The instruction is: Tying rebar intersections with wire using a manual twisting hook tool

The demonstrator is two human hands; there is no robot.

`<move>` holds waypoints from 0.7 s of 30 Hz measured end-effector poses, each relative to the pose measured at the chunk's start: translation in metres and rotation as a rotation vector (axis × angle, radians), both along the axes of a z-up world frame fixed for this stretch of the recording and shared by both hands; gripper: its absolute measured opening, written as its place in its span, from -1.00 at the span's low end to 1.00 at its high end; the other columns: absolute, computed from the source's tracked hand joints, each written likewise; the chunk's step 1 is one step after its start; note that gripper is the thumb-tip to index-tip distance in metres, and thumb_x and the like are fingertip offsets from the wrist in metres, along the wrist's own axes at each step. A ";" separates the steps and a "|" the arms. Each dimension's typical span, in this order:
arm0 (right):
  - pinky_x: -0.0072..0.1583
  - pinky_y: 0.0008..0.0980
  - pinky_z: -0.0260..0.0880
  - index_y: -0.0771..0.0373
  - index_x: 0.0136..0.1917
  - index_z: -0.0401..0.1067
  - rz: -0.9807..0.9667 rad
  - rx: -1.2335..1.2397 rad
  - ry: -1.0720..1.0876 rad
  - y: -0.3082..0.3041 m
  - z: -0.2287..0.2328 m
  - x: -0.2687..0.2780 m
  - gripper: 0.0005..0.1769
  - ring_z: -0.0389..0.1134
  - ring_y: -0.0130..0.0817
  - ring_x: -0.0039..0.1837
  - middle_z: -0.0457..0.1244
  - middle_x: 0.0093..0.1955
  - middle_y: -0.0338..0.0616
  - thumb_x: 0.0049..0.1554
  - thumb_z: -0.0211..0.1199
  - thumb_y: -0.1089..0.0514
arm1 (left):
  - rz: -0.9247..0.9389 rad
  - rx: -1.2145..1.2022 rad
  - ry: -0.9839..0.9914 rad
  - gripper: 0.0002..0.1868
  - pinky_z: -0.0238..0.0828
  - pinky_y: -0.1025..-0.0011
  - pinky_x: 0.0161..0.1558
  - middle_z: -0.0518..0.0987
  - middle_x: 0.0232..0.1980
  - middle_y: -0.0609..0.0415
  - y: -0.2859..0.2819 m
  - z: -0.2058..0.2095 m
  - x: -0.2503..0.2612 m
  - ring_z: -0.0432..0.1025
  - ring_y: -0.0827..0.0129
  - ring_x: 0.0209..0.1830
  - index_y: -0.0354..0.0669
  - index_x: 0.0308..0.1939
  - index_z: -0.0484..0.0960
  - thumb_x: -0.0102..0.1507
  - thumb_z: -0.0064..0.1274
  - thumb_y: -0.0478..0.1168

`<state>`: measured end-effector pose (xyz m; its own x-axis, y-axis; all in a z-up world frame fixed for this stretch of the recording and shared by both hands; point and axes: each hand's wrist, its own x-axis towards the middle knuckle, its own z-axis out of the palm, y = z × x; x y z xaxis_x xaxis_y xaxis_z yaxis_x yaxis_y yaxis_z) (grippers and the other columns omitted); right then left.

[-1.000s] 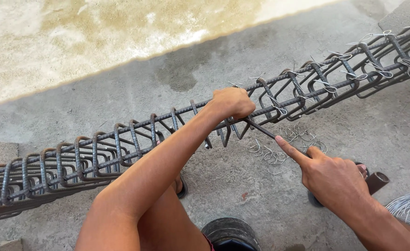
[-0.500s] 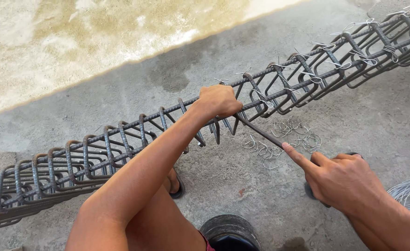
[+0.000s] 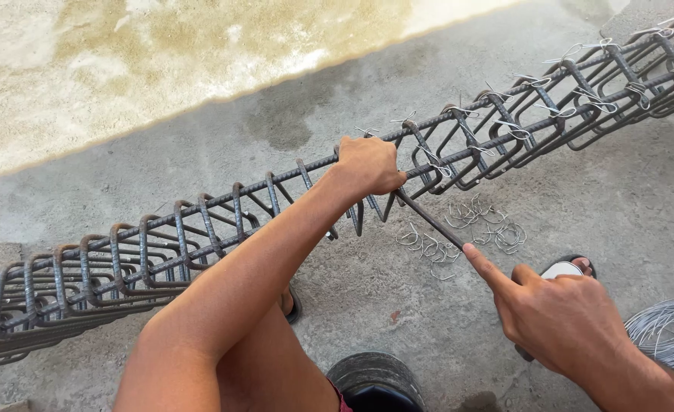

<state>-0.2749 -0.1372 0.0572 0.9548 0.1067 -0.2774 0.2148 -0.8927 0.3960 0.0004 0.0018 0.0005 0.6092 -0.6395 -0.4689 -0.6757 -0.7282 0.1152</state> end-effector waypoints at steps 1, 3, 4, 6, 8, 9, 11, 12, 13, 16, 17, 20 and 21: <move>-0.60 -0.57 0.05 -0.04 0.64 0.04 0.008 0.001 0.000 0.001 -0.001 0.000 -0.17 0.13 -0.67 -0.69 0.39 -0.43 -0.40 0.13 0.14 -0.06 | 0.008 0.001 0.000 -0.53 0.18 0.25 -0.09 0.38 -0.51 0.27 0.001 0.001 0.001 0.17 0.44 -0.51 0.12 -0.58 0.48 0.39 -0.06 0.14; -0.60 -0.56 0.06 -0.10 0.65 -0.03 -0.070 0.035 0.073 0.004 -0.002 -0.001 -0.17 0.09 -0.67 -0.68 0.39 -0.47 -0.39 0.15 0.09 -0.05 | 0.001 -0.025 0.005 -0.65 0.19 0.29 -0.19 0.38 -0.53 0.27 0.000 0.001 0.003 0.17 0.46 -0.53 0.10 -0.58 0.51 0.29 -0.04 0.02; -0.60 -0.56 0.06 -0.10 0.65 -0.03 -0.070 0.033 0.074 0.006 -0.002 -0.004 -0.17 0.09 -0.67 -0.68 0.39 -0.47 -0.39 0.15 0.09 -0.05 | 0.001 -0.027 0.007 -0.65 0.19 0.29 -0.19 0.38 -0.53 0.27 0.000 0.001 0.002 0.17 0.46 -0.53 0.10 -0.58 0.51 0.29 -0.04 0.02; -0.58 -0.58 0.06 -0.05 0.67 -0.08 0.004 -0.048 0.106 0.008 -0.003 -0.007 -0.10 0.22 -0.64 -0.64 0.41 -0.43 -0.39 0.13 0.13 -0.04 | -0.005 -0.050 0.014 -0.69 0.10 0.24 -0.15 0.41 -0.49 0.23 0.001 0.001 0.002 0.17 0.39 -0.46 0.09 -0.57 0.57 0.25 -0.03 0.01; -0.58 -0.58 -0.02 -0.05 0.67 -0.05 0.038 -0.091 0.082 0.006 0.002 -0.009 -0.14 0.11 -0.66 -0.66 0.39 -0.47 -0.37 0.14 0.09 -0.05 | 0.000 -0.036 0.034 -0.69 0.14 0.23 -0.09 0.40 -0.49 0.25 0.001 0.002 0.002 0.18 0.42 -0.46 0.12 -0.55 0.54 0.27 -0.04 0.01; -0.58 -0.58 -0.11 -0.05 0.67 -0.03 0.063 -0.135 0.049 0.004 0.006 -0.010 -0.17 -0.01 -0.69 -0.69 0.37 -0.50 -0.35 0.16 0.06 -0.06 | -0.005 -0.023 0.046 -0.69 0.17 0.22 -0.04 0.39 -0.48 0.27 -0.001 0.004 0.003 0.20 0.44 -0.46 0.14 -0.54 0.52 0.30 -0.05 0.01; -0.56 -0.63 0.01 0.07 0.65 -0.04 0.051 -0.101 0.122 0.009 0.012 -0.008 -0.14 0.07 -0.65 -0.67 0.39 -0.46 -0.29 0.17 -0.08 -0.25 | -0.019 -0.045 0.046 -0.70 0.16 0.17 0.00 0.40 -0.50 0.26 0.001 0.003 0.002 0.19 0.43 -0.48 0.14 -0.54 0.51 0.29 -0.06 -0.02; -0.54 -0.67 0.12 0.19 0.63 -0.05 0.037 -0.063 0.192 0.011 0.015 -0.007 -0.04 0.14 -0.60 -0.65 0.41 -0.41 -0.23 0.19 -0.21 -0.45 | -0.034 -0.063 0.043 -0.71 0.15 0.12 0.04 0.41 -0.53 0.25 0.002 0.003 0.001 0.18 0.42 -0.50 0.13 -0.55 0.50 0.29 -0.08 -0.05; -0.54 -0.67 0.12 0.19 0.63 -0.05 0.043 -0.065 0.192 0.008 0.007 -0.012 -0.04 0.14 -0.60 -0.65 0.41 -0.41 -0.23 0.19 -0.21 -0.45 | -0.029 -0.065 0.044 -0.71 0.15 0.12 0.04 0.41 -0.53 0.25 0.003 0.003 0.002 0.18 0.42 -0.50 0.13 -0.55 0.50 0.29 -0.08 -0.05; -0.49 -0.57 0.01 0.53 0.59 0.05 0.310 -0.155 0.163 0.002 -0.013 -0.028 0.46 -0.02 -0.57 -0.58 0.30 -0.47 -0.12 0.10 -0.24 -0.90 | -0.066 -0.056 0.012 -0.65 0.16 0.09 0.10 0.53 -0.42 0.21 0.004 0.000 0.001 0.30 0.41 -0.45 0.08 -0.44 0.62 0.35 -0.07 0.08; -0.47 -0.50 -0.07 0.53 0.60 0.06 0.332 -0.167 0.138 0.002 -0.016 -0.032 0.46 -0.02 -0.57 -0.60 0.30 -0.45 -0.12 0.06 -0.14 -0.85 | -0.099 -0.115 -0.032 -0.71 0.15 0.14 0.03 0.54 -0.43 0.19 0.003 -0.003 0.003 0.25 0.41 -0.50 0.07 -0.48 0.62 0.29 -0.01 0.00; -0.47 -0.46 -0.15 0.54 0.59 0.09 0.357 -0.164 0.092 0.010 -0.008 -0.031 0.28 -0.02 -0.57 -0.63 0.29 -0.46 -0.12 0.08 -0.04 -0.61 | -0.219 -0.188 -0.105 -0.74 0.15 0.12 0.12 0.58 -0.46 0.19 0.002 -0.007 0.008 0.26 0.41 -0.55 0.07 -0.54 0.60 0.26 0.06 -0.07; -0.49 -0.48 -0.15 0.54 0.57 0.12 0.367 -0.148 0.071 0.013 -0.002 -0.028 0.10 -0.02 -0.57 -0.65 0.29 -0.48 -0.11 0.13 -0.04 -0.42 | -0.297 -0.199 -0.134 -0.72 0.17 0.04 0.26 0.61 -0.46 0.20 0.002 -0.008 0.009 0.33 0.42 -0.56 0.08 -0.55 0.59 0.27 0.08 -0.06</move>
